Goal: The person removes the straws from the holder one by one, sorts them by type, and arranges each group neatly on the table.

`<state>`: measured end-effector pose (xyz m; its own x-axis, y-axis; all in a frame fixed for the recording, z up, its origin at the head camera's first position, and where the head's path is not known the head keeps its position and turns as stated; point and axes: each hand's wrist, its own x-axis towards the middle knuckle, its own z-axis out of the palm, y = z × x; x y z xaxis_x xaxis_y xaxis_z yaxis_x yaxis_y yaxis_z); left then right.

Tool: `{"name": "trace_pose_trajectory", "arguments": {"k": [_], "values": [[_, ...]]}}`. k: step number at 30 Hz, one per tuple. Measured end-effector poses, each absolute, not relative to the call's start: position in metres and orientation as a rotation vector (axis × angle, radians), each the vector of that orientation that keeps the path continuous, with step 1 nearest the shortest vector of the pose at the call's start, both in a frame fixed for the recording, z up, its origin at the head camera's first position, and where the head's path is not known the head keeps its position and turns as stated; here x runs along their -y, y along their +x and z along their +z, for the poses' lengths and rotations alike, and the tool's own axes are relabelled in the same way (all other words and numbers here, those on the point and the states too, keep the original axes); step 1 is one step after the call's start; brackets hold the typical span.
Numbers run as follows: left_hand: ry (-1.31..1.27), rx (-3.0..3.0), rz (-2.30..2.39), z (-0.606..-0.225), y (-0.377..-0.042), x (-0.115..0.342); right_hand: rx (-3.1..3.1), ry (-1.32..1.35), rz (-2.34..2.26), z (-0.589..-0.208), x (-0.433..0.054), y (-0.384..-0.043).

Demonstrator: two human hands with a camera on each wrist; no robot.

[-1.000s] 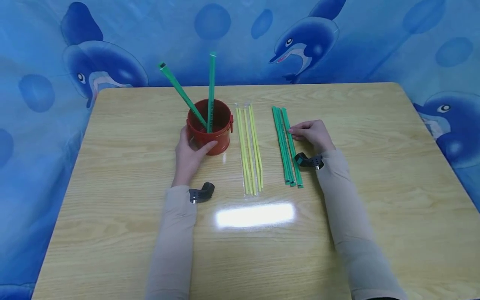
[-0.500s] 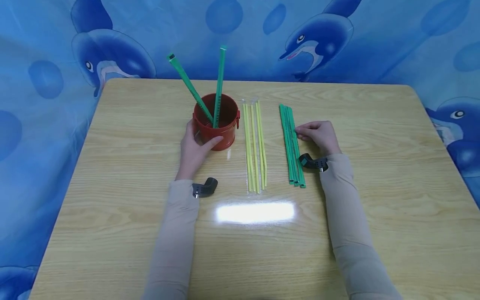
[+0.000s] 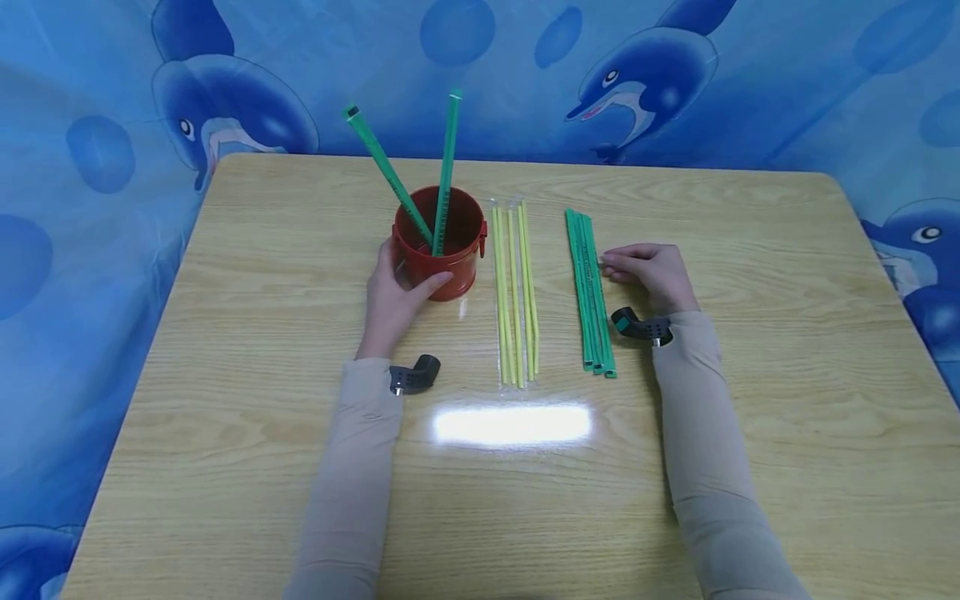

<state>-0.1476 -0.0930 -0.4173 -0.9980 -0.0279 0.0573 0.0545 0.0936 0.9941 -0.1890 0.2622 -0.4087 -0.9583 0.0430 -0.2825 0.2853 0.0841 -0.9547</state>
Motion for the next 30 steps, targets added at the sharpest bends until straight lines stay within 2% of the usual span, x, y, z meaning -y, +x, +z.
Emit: {"name": "trace_pose_trajectory", "arguments": {"k": [12, 18, 23, 30], "values": [[-0.028, 2.309, -2.014, -0.409, -0.148, 0.101, -2.063, 0.362, -2.087, -0.398, -0.256, -0.192], [-0.015, 2.300, -2.032, -0.414, -0.149, 0.098, -2.067, 0.258, -2.127, -0.389, -0.249, -0.191], [-0.010, 2.313, -2.038, -0.418, -0.147, 0.093, -2.033, 0.133, -2.192, -0.377, -0.225, -0.189], [-0.006, 2.308, -2.045, -0.416, -0.147, 0.093, -2.124, -0.025, -2.084, -0.353, -0.173, -0.204]]}}
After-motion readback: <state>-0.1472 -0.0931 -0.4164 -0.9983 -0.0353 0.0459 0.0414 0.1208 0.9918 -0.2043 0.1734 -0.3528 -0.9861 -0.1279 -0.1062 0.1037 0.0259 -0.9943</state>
